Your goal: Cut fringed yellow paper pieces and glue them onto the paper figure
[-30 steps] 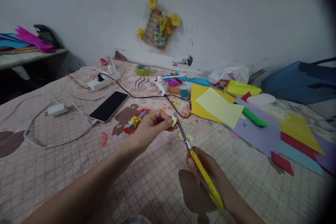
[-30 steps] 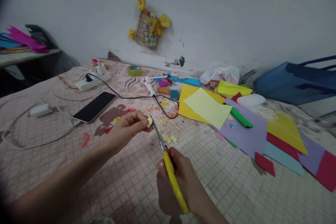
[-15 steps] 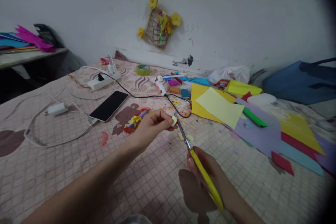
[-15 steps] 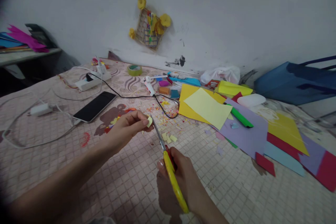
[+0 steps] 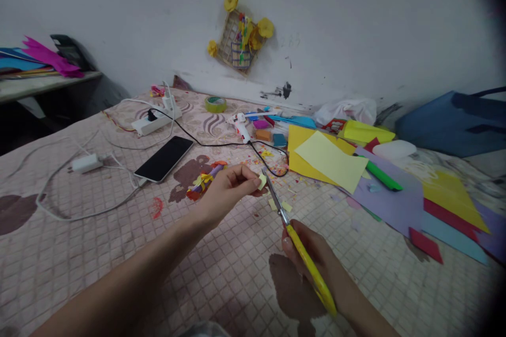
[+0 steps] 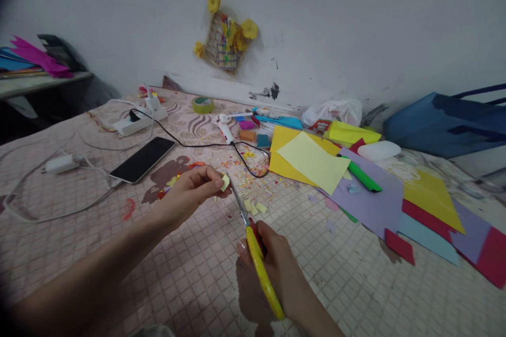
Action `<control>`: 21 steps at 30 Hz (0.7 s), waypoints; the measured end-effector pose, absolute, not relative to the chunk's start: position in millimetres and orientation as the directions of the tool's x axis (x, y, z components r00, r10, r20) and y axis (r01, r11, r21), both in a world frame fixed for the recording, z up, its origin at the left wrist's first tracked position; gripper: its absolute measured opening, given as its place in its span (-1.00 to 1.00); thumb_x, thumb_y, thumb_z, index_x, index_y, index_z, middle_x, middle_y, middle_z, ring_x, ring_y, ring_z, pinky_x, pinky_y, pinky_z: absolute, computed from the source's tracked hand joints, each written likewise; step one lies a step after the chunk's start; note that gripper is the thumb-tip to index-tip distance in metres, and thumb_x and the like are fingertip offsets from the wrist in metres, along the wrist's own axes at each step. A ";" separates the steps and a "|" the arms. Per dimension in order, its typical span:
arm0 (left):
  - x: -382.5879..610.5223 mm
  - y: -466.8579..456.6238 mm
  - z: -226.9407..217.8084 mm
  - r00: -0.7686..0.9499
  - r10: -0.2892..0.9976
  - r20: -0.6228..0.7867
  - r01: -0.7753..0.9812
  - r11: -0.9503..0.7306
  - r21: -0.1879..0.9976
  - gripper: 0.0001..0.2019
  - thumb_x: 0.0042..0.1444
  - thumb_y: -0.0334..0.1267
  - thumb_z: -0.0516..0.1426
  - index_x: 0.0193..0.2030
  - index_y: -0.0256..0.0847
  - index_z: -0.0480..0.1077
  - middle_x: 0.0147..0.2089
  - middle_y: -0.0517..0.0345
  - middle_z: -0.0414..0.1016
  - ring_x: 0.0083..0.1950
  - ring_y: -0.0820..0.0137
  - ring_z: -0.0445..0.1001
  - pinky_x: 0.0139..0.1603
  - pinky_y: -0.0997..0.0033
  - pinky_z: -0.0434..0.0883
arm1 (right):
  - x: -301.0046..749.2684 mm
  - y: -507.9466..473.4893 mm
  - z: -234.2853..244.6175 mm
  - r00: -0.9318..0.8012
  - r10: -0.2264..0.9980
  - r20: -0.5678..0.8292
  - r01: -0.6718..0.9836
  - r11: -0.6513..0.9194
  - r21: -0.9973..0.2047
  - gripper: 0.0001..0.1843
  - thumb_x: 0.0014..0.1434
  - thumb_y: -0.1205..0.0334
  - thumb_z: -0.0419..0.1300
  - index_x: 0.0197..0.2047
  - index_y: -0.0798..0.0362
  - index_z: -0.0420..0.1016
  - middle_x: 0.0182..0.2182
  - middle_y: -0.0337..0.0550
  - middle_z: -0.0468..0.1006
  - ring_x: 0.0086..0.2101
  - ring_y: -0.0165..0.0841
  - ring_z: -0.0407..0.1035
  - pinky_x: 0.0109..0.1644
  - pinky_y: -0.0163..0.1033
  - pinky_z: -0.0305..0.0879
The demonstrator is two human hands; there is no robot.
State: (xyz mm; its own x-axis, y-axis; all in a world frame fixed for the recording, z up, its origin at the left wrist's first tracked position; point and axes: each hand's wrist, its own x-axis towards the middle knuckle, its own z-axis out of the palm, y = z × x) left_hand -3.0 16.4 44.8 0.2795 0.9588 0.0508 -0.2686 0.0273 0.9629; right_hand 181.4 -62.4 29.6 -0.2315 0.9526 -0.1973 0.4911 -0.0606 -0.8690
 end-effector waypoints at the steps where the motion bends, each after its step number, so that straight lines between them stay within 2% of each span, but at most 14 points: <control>1: -3.1 16.4 44.7 0.280 0.958 0.054 -0.273 0.026 0.962 -0.87 0.01 -0.32 0.20 -0.46 -0.28 0.34 -0.44 0.22 0.45 -0.40 0.54 0.42 -0.27 0.48 0.38 | 181.3 -62.4 29.7 -0.232 0.952 -0.200 0.494 -0.062 -0.867 -0.66 0.11 -0.09 0.01 -0.46 0.01 0.14 -0.60 -0.34 0.16 -0.59 -0.45 0.08 -0.57 -0.34 0.03; 9: -3.6 16.0 45.6 0.292 0.954 0.065 -0.291 0.024 0.956 -0.86 0.01 -0.30 0.20 -0.46 -0.29 0.34 -0.46 0.21 0.45 -0.39 0.53 0.42 -0.27 0.50 0.37 | 183.4 -61.1 29.6 -0.257 0.953 -0.163 0.532 -0.002 -0.847 -0.68 0.12 -0.05 0.01 -0.47 0.01 0.13 -0.60 -0.33 0.19 -0.56 -0.44 0.09 -0.50 -0.32 0.07; 21: -3.5 15.9 44.3 0.294 0.954 0.061 -0.279 0.025 0.960 -0.86 0.01 -0.30 0.20 -0.46 -0.28 0.34 -0.44 0.23 0.44 -0.39 0.54 0.42 -0.25 0.48 0.38 | 182.9 -61.7 31.3 -0.262 0.950 -0.169 0.519 -0.009 -0.855 -0.66 0.13 -0.08 0.00 -0.47 0.01 0.12 -0.59 -0.34 0.16 -0.55 -0.44 0.06 -0.49 -0.31 0.06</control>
